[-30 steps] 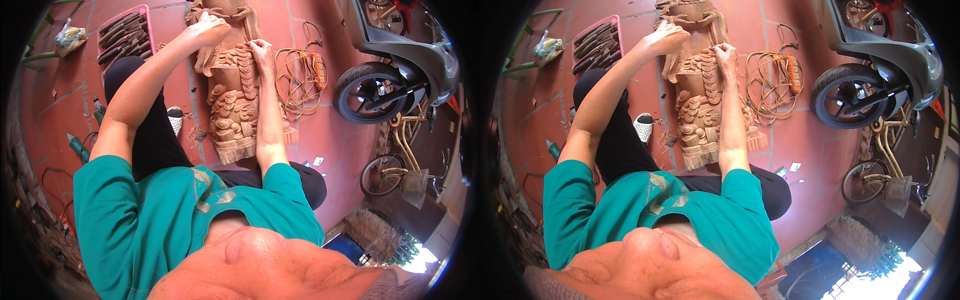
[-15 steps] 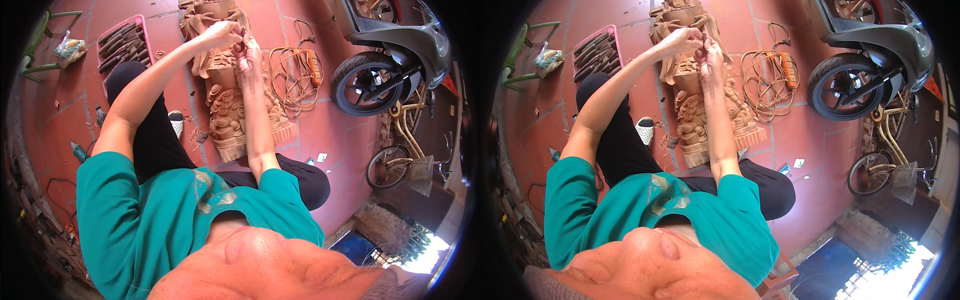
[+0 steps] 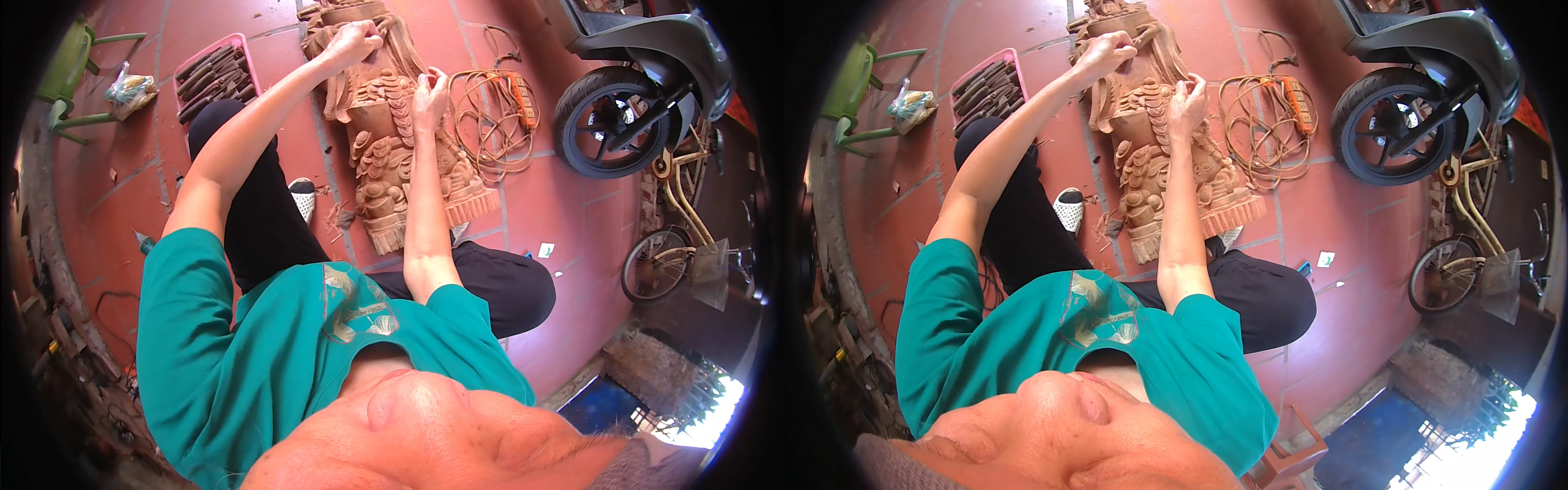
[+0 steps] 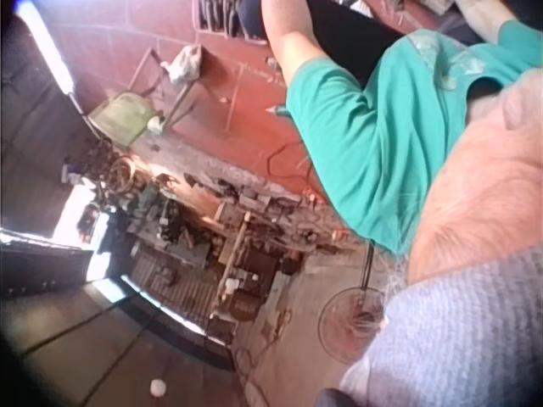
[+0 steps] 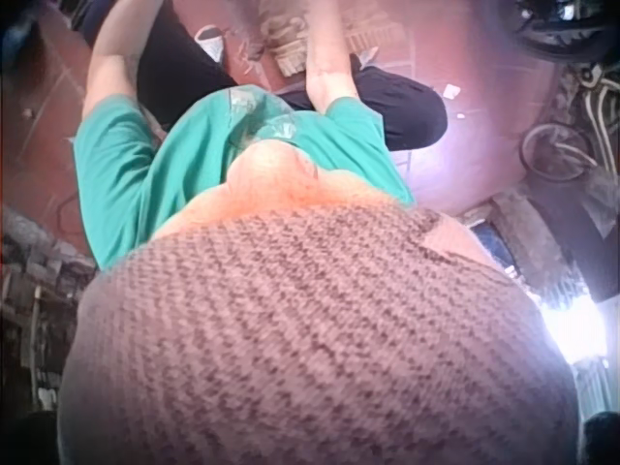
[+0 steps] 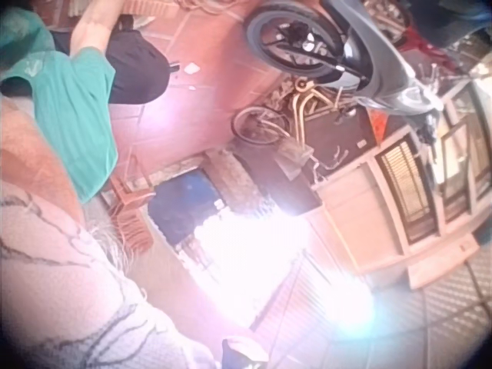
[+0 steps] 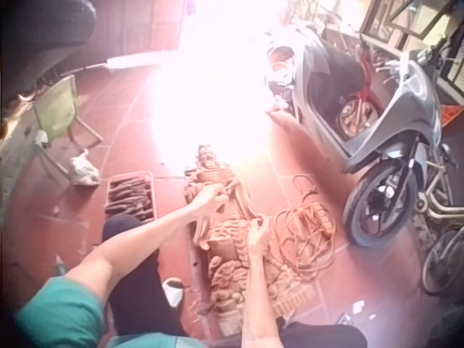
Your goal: The person is carving a wooden sculpture, focusing on the details of the figure's face and clothing. They use a small tool to refine the features, carefully shaping the wood.
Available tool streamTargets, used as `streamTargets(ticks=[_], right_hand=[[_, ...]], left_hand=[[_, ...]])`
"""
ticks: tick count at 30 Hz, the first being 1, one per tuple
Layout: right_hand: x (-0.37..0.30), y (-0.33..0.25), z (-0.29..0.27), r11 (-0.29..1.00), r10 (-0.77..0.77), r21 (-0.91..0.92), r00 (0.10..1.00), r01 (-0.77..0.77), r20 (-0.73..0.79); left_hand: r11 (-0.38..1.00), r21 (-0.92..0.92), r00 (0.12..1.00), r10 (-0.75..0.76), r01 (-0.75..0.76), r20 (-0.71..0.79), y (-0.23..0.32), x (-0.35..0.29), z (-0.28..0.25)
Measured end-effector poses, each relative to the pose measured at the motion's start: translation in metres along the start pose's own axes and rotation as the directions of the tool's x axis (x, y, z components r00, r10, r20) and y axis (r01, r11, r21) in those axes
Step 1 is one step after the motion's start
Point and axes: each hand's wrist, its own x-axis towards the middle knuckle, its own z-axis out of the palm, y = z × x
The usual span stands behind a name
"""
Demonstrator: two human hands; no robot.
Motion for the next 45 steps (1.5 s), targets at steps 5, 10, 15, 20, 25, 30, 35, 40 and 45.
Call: streamTargets(ticks=[5,10,15,20,25,30,35,40,45], right_hand=[[-0.011,0.016,0.021,0.980,-0.050,-0.189,0.998,0.054,0.028],[-0.012,0.015,0.019,0.965,-0.087,-0.239,0.992,0.106,0.089],[-0.013,0.009,0.020,0.976,-0.082,-0.196,0.995,0.093,0.064],[-0.016,0.012,0.018,0.980,-0.082,-0.177,0.996,0.089,0.046],[-0.014,0.015,0.022,0.974,-0.074,-0.213,0.997,0.080,0.039],[-0.016,0.012,0.023,0.984,-0.051,-0.167,0.996,0.062,0.070],[-0.014,0.024,0.024,0.975,-0.067,-0.206,0.996,0.077,0.056],[-0.014,0.025,0.029,0.973,-0.071,-0.217,0.996,0.079,0.047],[-0.016,0.017,0.026,0.965,-0.062,-0.252,0.996,0.074,0.056]], left_hand=[[0.931,0.348,0.993,0.092,-0.113,0.076,-0.060,0.018,0.014],[0.915,0.402,0.995,-0.012,-0.028,0.096,-0.067,0.033,0.050],[0.865,0.468,0.983,0.161,-0.182,0.084,-0.085,0.037,0.069],[0.904,0.382,0.980,0.159,-0.192,0.117,-0.092,0.043,0.065],[0.912,0.325,0.966,0.213,-0.251,0.149,-0.088,0.040,0.070],[0.763,0.480,0.897,0.415,-0.433,0.151,-0.095,0.037,0.073],[0.790,0.476,0.923,0.335,-0.385,0.190,-0.085,0.024,0.076],[0.909,0.356,0.963,0.139,-0.217,0.233,-0.090,0.021,0.056],[0.874,0.415,0.968,0.230,-0.251,0.102,-0.090,0.025,0.062]])
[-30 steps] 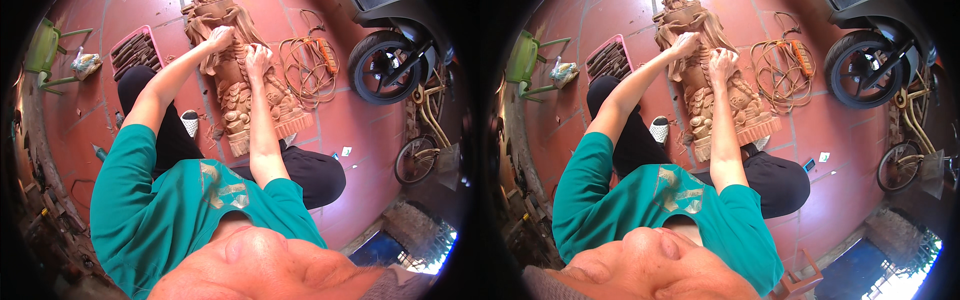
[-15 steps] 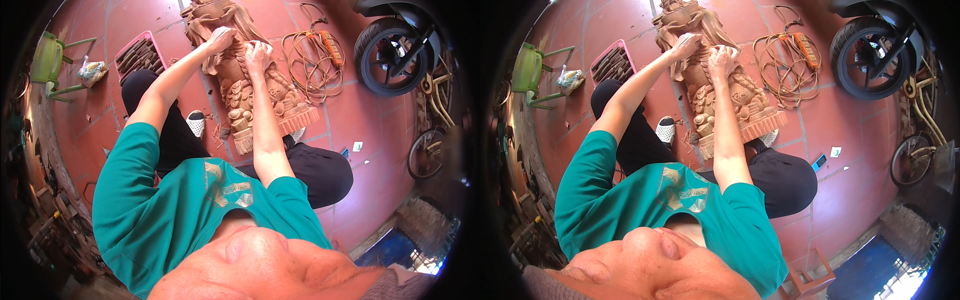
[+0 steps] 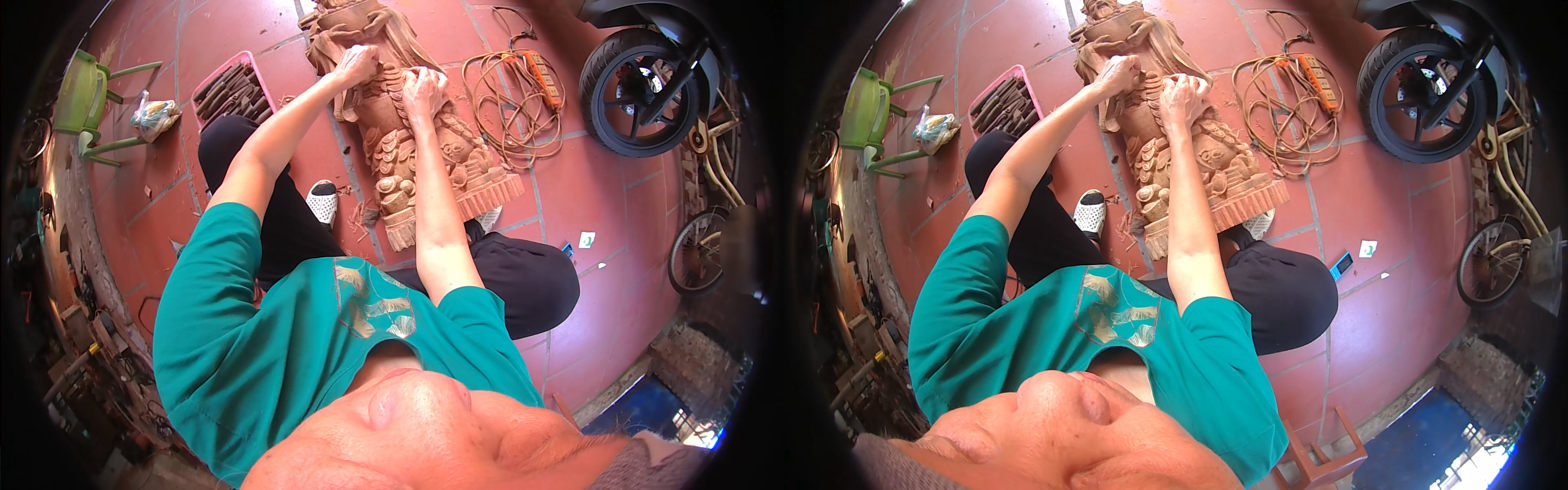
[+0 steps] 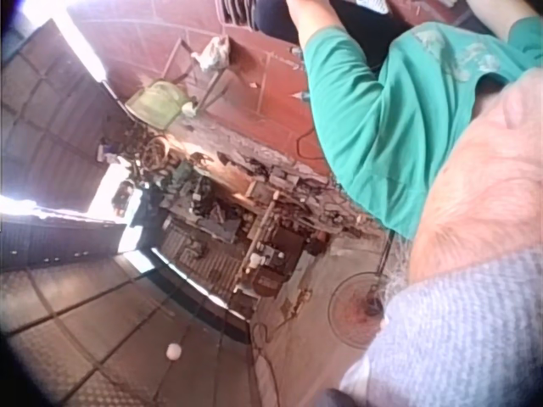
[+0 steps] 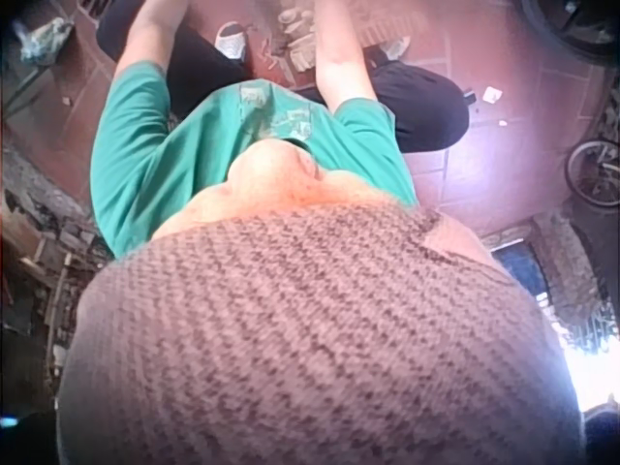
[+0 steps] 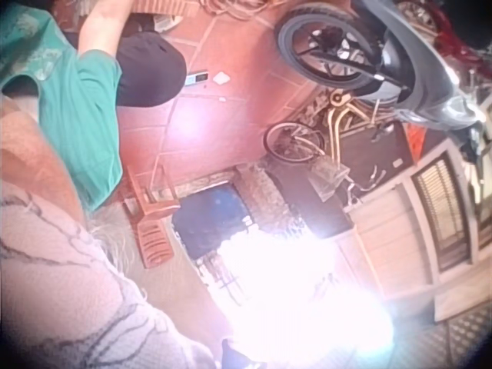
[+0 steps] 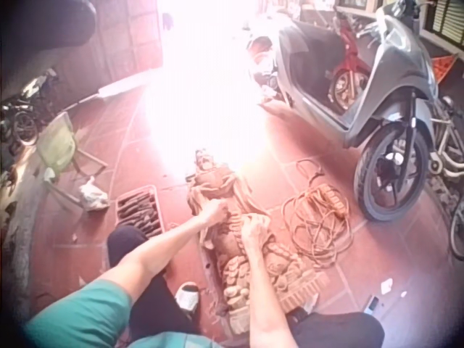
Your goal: The person is carving a wooden sculpture, focusing on the details of the figure's face and clothing. They use a small tool to refine the features, carefully shaping the wood.
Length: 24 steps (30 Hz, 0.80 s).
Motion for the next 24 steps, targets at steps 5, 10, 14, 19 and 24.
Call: streamTargets(ticks=[5,10,14,19,24], right_hand=[[-0.001,-0.002,-0.002,1.000,0.004,-0.003,1.000,-0.004,-0.010],[0.000,-0.004,-0.005,1.000,0.011,0.018,1.000,-0.010,-0.017],[0.000,-0.002,-0.002,1.000,0.014,-0.011,0.999,-0.015,-0.040],[0.001,0.002,0.001,1.000,-0.009,0.000,0.999,0.009,-0.039],[-0.003,-0.007,-0.008,1.000,-0.023,-0.010,0.999,0.023,-0.027]], left_hand=[[0.994,0.069,0.990,0.082,-0.090,0.111,0.004,-0.001,0.003],[0.998,0.024,0.987,0.049,-0.054,0.155,0.001,0.009,-0.011],[0.999,0.047,0.999,-0.023,0.025,-0.040,0.006,0.012,-0.008],[0.981,0.147,0.979,0.101,-0.128,0.177,0.008,0.006,-0.005],[0.992,0.124,0.964,-0.017,-0.017,0.265,0.002,0.007,-0.020]])
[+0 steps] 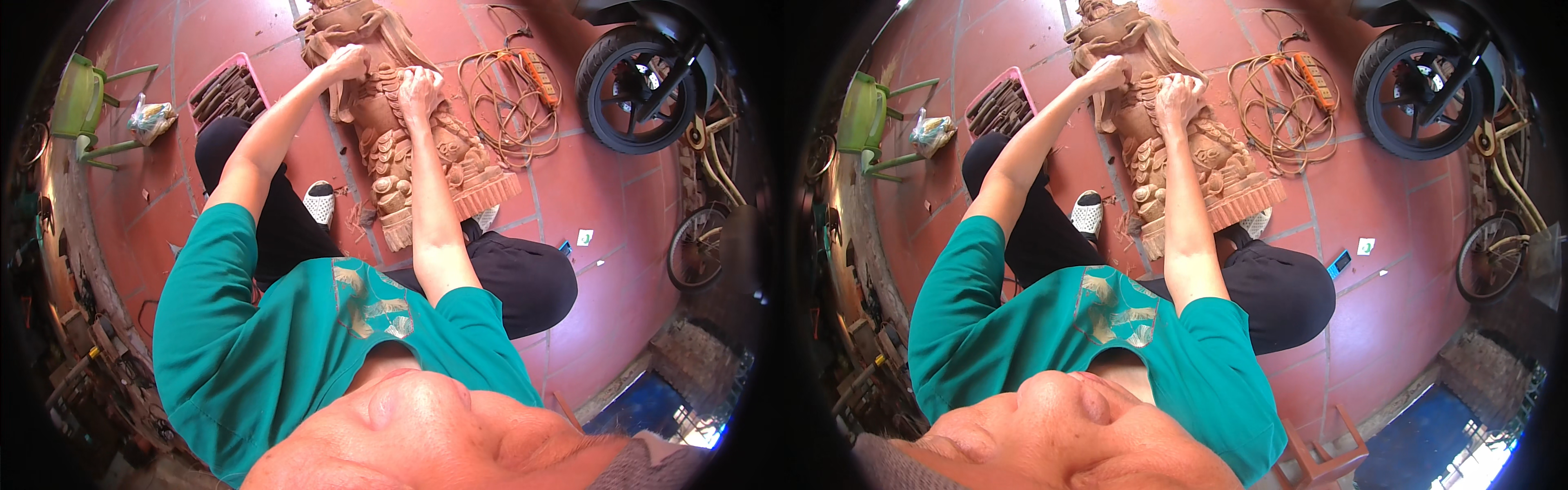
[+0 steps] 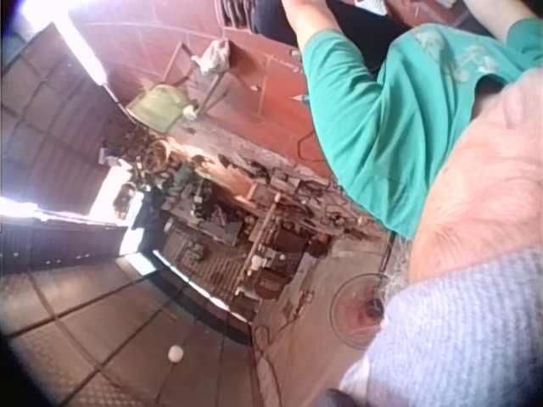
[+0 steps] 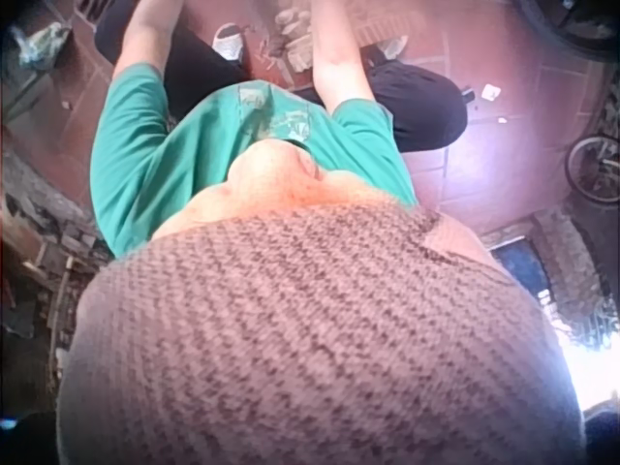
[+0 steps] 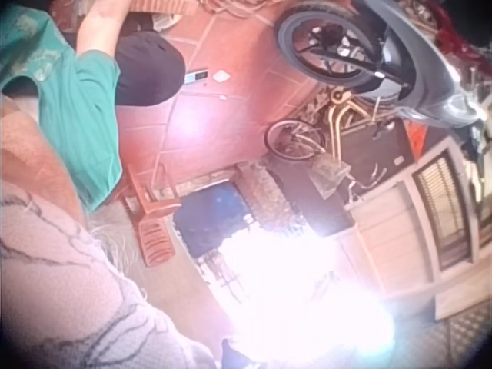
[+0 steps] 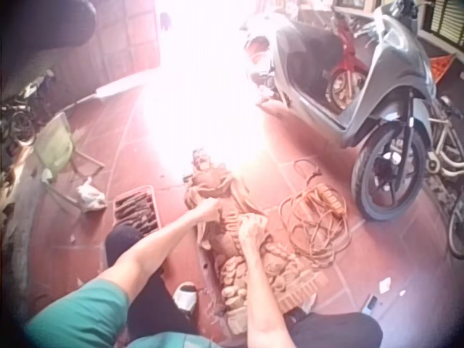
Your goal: The person is carving a wooden sculpture, focusing on the details of the figure's face and clothing. They use a small tool to refine the features, carefully shaping the wood.
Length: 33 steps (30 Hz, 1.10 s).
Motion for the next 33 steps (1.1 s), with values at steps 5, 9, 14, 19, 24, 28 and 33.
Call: streamTargets(ticks=[5,9,14,19,24,28,33], right_hand=[[0.003,0.004,0.005,0.997,-0.061,0.048,0.996,0.064,-0.058],[0.004,0.011,0.008,0.994,-0.063,0.085,0.995,0.070,-0.080],[0.004,0.020,0.010,0.990,-0.060,0.124,0.995,0.070,-0.083],[0.001,0.015,0.010,0.984,-0.099,0.136,0.988,0.115,-0.122],[0.007,0.026,0.013,0.979,-0.152,0.115,0.980,0.167,-0.132],[0.006,0.013,0.008,0.988,-0.064,0.135,0.993,0.077,-0.095],[0.007,0.011,0.006,0.991,-0.008,0.130,1.000,0.012,-0.028]], left_hand=[[0.996,-0.082,0.971,0.017,-0.037,-0.240,0.002,-0.002,0.015],[0.995,0.032,0.992,0.094,-0.092,-0.083,0.012,0.002,0.011],[1.000,0.012,0.998,0.028,-0.029,0.053,0.004,0.005,-0.006],[1.000,-0.021,0.985,0.018,-0.022,-0.172,0.008,-0.007,0.013],[0.995,0.079,0.998,0.052,-0.055,0.048,0.000,-0.003,-0.003],[0.973,0.228,0.989,0.004,0.030,-0.150,-0.013,-0.005,-0.003],[0.982,0.171,0.996,0.065,-0.074,0.056,0.005,-0.006,0.006]])
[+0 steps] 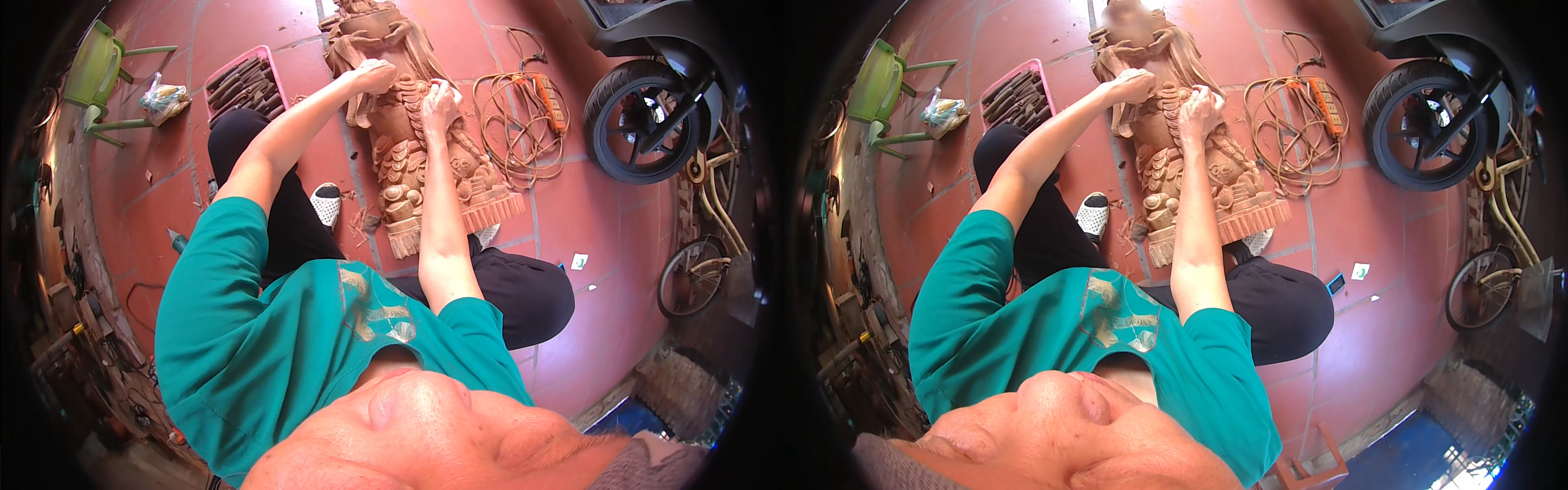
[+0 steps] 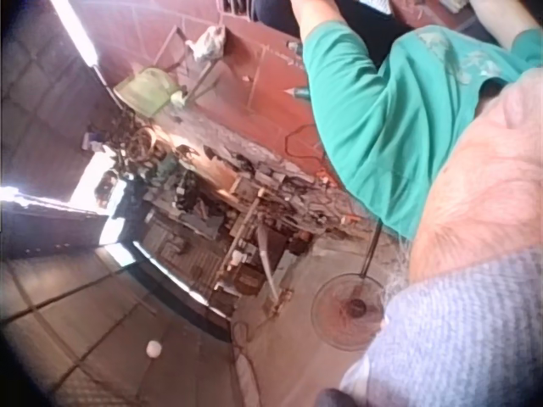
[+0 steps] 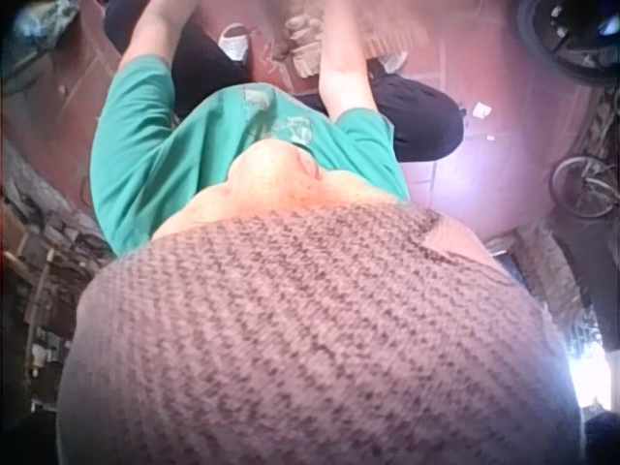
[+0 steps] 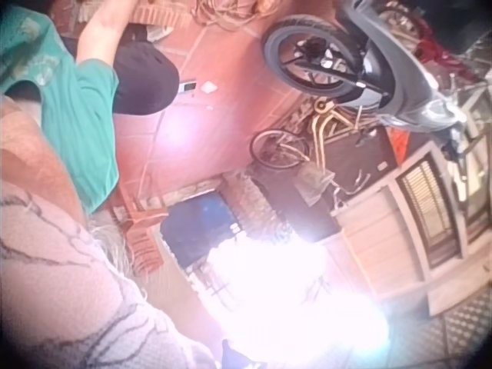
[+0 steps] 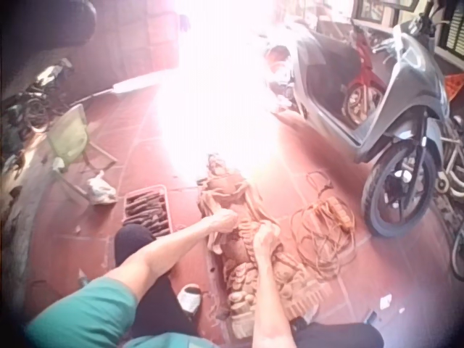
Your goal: The person is carving a wooden sculpture, focusing on the details of the figure's face and clothing. They use a small tool to refine the features, carefully shaping the wood.
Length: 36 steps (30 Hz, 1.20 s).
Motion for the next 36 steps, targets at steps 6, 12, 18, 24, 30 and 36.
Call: streamTargets(ticks=[6,12,18,24,30,36], right_hand=[[-0.002,-0.003,-0.004,1.000,-0.005,-0.003,1.000,0.005,-0.006],[-0.003,-0.004,-0.001,0.999,-0.052,-0.014,0.998,0.052,-0.022],[-0.002,0.003,0.000,1.000,-0.019,-0.024,0.999,0.018,-0.031],[-0.003,-0.007,0.002,1.000,-0.028,-0.004,1.000,0.028,-0.002],[-0.002,0.000,-0.004,0.995,-0.092,-0.031,0.995,0.091,-0.034],[-0.002,-0.006,0.002,0.993,-0.117,-0.029,0.993,0.116,-0.013]], left_hand=[[0.999,0.045,1.000,-0.026,0.026,0.006,0.016,-0.012,-0.018],[0.985,0.021,0.982,-0.174,0.173,0.077,-0.010,-0.010,-0.024],[0.896,-0.145,0.895,-0.435,0.420,-0.100,-0.042,-0.015,-0.095],[0.926,-0.082,0.833,-0.368,0.368,-0.413,-0.094,-0.042,-0.133],[0.872,-0.365,0.846,-0.442,0.327,-0.298,-0.067,-0.061,-0.172],[0.812,-0.514,0.788,-0.497,0.275,-0.364,-0.113,-0.085,-0.154]])
